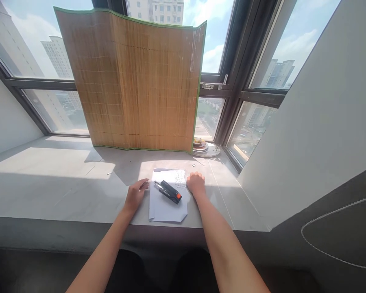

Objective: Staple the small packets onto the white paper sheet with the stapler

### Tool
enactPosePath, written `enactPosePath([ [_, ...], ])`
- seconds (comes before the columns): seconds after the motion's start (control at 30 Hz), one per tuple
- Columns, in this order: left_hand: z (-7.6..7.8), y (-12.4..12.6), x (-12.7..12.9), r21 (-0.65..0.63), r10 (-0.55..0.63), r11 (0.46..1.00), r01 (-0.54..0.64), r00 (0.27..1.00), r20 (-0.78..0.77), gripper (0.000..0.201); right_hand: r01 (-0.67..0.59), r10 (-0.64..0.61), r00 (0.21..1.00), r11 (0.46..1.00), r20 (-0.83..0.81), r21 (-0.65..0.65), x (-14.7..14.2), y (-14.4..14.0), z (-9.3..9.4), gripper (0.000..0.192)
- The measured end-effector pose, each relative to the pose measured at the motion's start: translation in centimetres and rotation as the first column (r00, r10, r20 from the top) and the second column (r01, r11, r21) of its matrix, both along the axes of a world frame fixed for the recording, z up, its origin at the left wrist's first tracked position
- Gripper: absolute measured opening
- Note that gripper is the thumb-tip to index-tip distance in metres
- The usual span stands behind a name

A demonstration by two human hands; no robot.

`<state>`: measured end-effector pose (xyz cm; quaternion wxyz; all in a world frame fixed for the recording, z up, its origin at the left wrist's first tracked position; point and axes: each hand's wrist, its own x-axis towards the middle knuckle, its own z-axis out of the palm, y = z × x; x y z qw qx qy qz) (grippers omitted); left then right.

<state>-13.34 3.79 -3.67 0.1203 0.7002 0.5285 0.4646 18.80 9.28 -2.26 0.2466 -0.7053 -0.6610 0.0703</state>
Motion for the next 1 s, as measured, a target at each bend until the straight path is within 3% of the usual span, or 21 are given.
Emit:
enactPosePath([
  [0.1,0.3,-0.1,0.1,-0.005,-0.004,1.000,0.004,1.000,-0.023,0.025,-0.049,0.050,0.991,0.999,-0.124,0.013,0.2,-0.1,0.5,0.021],
  [0.3,0.5,0.3,0.0,0.054,-0.097,0.994,0.097,0.995,-0.018,0.016,-0.139,0.178,0.909,0.982,-0.376,0.127,-1.1,-2.5,2.2,0.045],
  [0.37,0.4,0.5,0.0,0.083,-0.112,0.990,0.116,0.993,-0.047,0.015,-0.270,0.344,0.837,0.936,-0.425,0.224,-2.4,-4.0,1.7,0.043],
  [0.43,0.5,0.5,0.1,0.113,-0.121,0.985,0.131,0.988,-0.091,0.014,-0.433,0.524,0.757,0.849,-0.390,0.302,-3.6,-5.4,0.8,0.049],
  [0.5,0.6,0.4,0.2,0.128,-0.132,0.981,0.148,0.984,-0.119,0.015,-0.529,0.614,0.723,0.786,-0.315,0.319,-4.3,-6.1,-0.1,0.057],
  [0.63,0.9,0.1,0.4,0.147,-0.148,0.975,0.167,0.981,-0.128,0.016,-0.562,0.639,0.723,0.764,-0.260,0.316,-4.3,-6.4,-1.0,0.039],
  [0.77,1.0,0.2,0.5,0.150,-0.185,0.969,0.198,0.978,-0.098,0.015,-0.565,0.647,0.747,0.740,-0.156,0.365,-4.0,-6.7,-0.8,0.037],
  [1.0,1.3,0.1,1.0,-0.034,-0.281,0.959,0.280,0.938,-0.201,0.011,-0.578,0.630,0.761,0.767,-0.156,0.280,-4.1,-7.2,-0.3,0.037],
])
